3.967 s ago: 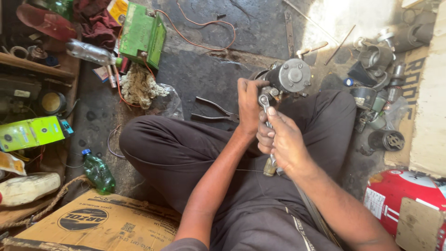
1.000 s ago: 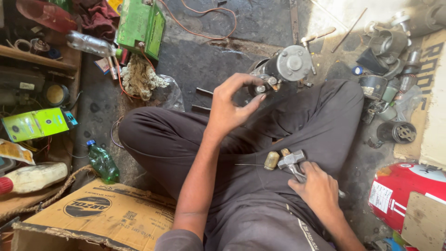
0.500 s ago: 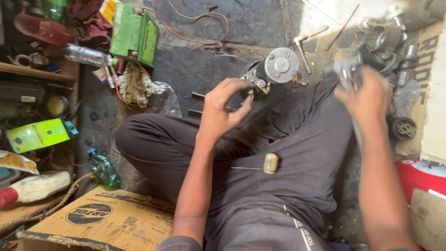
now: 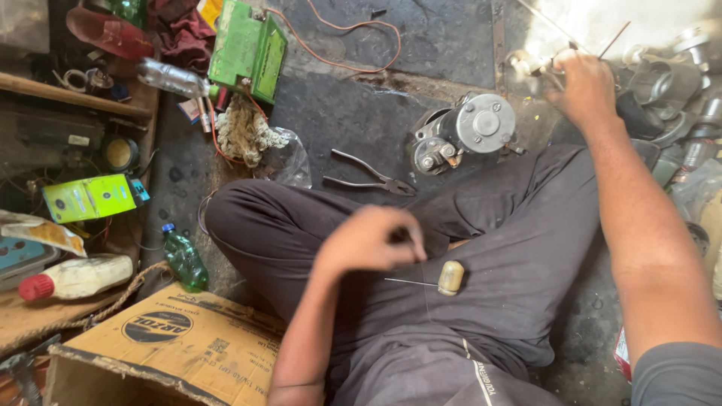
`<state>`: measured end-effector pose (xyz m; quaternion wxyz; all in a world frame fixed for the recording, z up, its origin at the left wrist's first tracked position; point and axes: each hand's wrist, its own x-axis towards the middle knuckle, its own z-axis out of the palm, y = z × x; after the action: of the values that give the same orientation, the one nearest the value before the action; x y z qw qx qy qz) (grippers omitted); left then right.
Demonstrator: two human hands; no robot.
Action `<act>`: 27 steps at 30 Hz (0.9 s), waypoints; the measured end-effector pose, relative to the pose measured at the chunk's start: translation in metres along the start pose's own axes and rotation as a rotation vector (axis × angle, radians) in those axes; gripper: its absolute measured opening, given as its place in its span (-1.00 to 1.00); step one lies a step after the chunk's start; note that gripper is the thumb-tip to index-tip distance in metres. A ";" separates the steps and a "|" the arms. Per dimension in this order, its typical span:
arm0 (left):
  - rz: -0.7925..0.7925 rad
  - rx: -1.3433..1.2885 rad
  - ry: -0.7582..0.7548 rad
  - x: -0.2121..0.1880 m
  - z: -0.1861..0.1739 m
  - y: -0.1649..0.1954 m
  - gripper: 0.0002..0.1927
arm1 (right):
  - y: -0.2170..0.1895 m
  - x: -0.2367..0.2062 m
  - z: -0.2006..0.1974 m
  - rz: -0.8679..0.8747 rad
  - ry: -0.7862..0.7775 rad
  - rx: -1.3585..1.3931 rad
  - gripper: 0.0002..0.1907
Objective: The person sits on the floor and uses a T-handle wrench and a socket wrench to loosen and tighten bolts on a small electric motor. They remove a circular metal cover, adjust internal components, and reassemble the motor housing.
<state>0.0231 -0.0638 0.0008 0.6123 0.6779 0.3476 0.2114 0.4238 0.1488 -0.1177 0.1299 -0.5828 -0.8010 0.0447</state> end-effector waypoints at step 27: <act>-0.343 1.160 0.355 0.051 -0.092 -0.093 -0.62 | -0.141 -0.224 -0.123 0.503 0.071 0.200 -0.53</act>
<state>-0.0282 0.0366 -0.0827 0.1032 0.7888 0.6059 -0.0032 0.3902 -0.1176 -0.0033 0.1995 -0.7488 -0.6178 0.1338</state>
